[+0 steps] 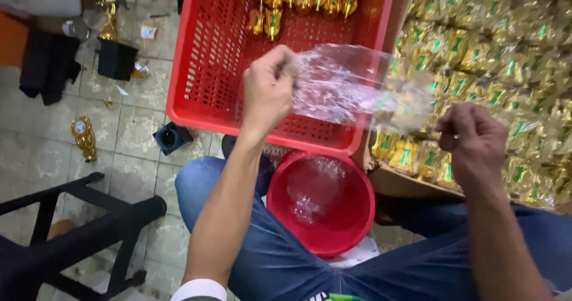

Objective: The person sits on the floor and repeatedly takes small gold trophies from a red basket, places them into clear plastic bags, and sets the packaged items into a cardboard box. The person handles the trophies one at a time throughout the clip.

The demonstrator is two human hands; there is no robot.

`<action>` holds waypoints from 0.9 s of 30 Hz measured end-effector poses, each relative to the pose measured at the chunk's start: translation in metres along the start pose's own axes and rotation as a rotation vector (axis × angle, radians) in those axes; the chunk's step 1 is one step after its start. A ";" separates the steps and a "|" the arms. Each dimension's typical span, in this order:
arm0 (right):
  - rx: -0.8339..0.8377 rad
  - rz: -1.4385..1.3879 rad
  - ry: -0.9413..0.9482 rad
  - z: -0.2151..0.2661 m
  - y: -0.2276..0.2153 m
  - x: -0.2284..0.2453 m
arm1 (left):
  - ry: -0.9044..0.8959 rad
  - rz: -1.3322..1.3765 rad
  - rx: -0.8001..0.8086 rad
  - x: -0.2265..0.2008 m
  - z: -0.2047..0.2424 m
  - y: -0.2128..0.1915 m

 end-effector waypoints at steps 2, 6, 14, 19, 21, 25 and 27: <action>0.034 0.013 0.018 -0.009 -0.007 0.021 | -0.028 0.000 -0.033 0.000 -0.005 -0.002; 0.182 0.256 0.304 -0.018 0.017 0.085 | -0.105 0.051 -0.086 -0.005 -0.006 0.009; 0.153 0.226 -0.296 -0.033 0.046 0.021 | 0.121 -0.096 -0.298 0.006 0.008 0.080; 0.255 0.146 -0.440 -0.023 0.071 0.052 | 0.203 0.039 -0.100 -0.014 0.007 0.122; 0.191 0.190 -0.474 -0.032 0.067 0.056 | 0.184 0.260 0.027 -0.014 -0.003 0.127; 0.045 0.289 -0.519 -0.041 0.062 0.054 | 0.217 0.306 0.148 -0.010 -0.007 0.133; 0.032 0.280 -0.539 -0.045 0.060 0.051 | 0.300 0.164 0.160 -0.001 -0.005 0.139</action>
Point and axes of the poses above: each hand's wrist, its own z-axis away from the middle knuckle, its own y-axis out of the palm, x = y × z, the point moved 1 cm from there along -z, towards the middle knuckle, and after that the axes turned 10 degrees about y, right-handed, at the moved point
